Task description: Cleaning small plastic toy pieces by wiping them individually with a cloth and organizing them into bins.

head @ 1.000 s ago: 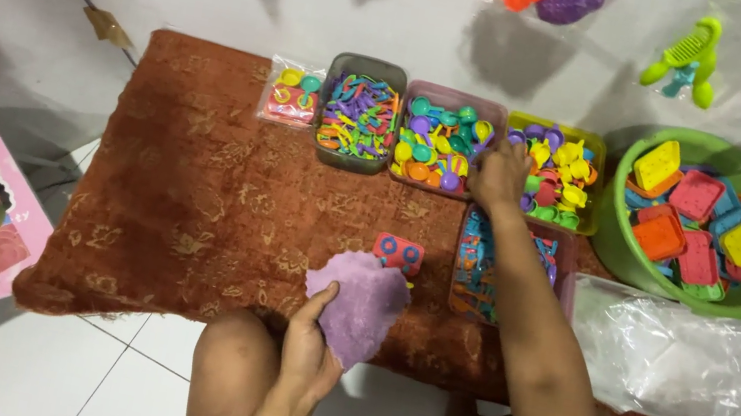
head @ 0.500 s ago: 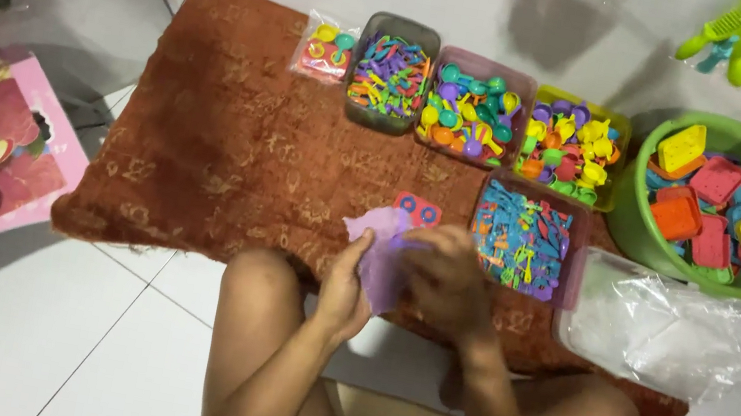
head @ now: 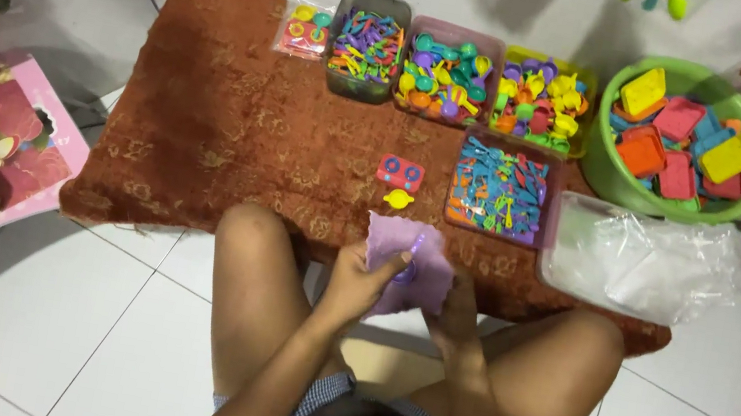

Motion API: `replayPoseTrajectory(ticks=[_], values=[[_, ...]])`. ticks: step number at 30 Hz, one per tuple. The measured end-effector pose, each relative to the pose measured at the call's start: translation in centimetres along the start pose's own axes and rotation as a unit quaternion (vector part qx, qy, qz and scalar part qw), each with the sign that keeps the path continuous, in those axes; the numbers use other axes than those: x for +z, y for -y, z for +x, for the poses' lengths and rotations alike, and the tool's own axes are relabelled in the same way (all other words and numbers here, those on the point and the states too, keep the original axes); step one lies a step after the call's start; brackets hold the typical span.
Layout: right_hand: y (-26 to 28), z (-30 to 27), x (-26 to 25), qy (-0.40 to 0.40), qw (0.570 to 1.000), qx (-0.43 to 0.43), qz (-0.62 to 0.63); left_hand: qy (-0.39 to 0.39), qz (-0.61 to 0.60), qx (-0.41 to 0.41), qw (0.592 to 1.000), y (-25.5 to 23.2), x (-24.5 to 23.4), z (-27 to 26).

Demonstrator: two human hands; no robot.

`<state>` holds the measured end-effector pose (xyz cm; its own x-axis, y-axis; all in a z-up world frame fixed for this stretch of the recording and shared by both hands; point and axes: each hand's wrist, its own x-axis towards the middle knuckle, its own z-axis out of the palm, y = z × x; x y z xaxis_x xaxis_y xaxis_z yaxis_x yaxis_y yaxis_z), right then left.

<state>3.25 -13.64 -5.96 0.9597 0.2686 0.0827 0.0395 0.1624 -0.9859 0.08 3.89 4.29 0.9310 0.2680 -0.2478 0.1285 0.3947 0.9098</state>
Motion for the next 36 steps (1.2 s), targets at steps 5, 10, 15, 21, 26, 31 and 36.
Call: replayPoseTrajectory(ticks=[5, 10, 15, 21, 26, 31, 36], values=[[-1.4, -1.1, -0.6, 0.016, 0.971, -0.058, -0.232, 0.001, 0.135, 0.066, 0.989, -1.0, 0.0, -2.5], [6.4, -0.8, 3.1, -0.131, 0.983, 0.101, 0.075, 0.053, 0.186, 0.056, 0.979, -0.6, -0.2, -4.2], [8.4, -1.6, 3.8, -0.181, 0.983, 0.011, -0.020, 0.102, -0.165, -0.126, 0.973, 4.4, -3.0, -2.0], [7.5, -2.3, 2.7, -0.194, 0.981, -0.031, -0.008, 0.198, -0.286, -0.207, 0.914, 6.3, -4.8, -1.1], [7.4, -2.8, 2.2, -0.186, 0.980, -0.024, -0.062, 0.209, -0.222, -0.155, 0.940, 5.8, -3.3, -2.3], [11.2, -3.7, 4.6, -0.135, 0.989, 0.042, -0.051, 0.073, -0.027, -0.009, 0.997, 6.4, -2.2, -1.6], [9.0, -4.0, 3.6, -0.133, 0.989, 0.058, -0.032, 0.064, 0.023, 0.010, 0.998, 2.2, -0.6, -3.6]])
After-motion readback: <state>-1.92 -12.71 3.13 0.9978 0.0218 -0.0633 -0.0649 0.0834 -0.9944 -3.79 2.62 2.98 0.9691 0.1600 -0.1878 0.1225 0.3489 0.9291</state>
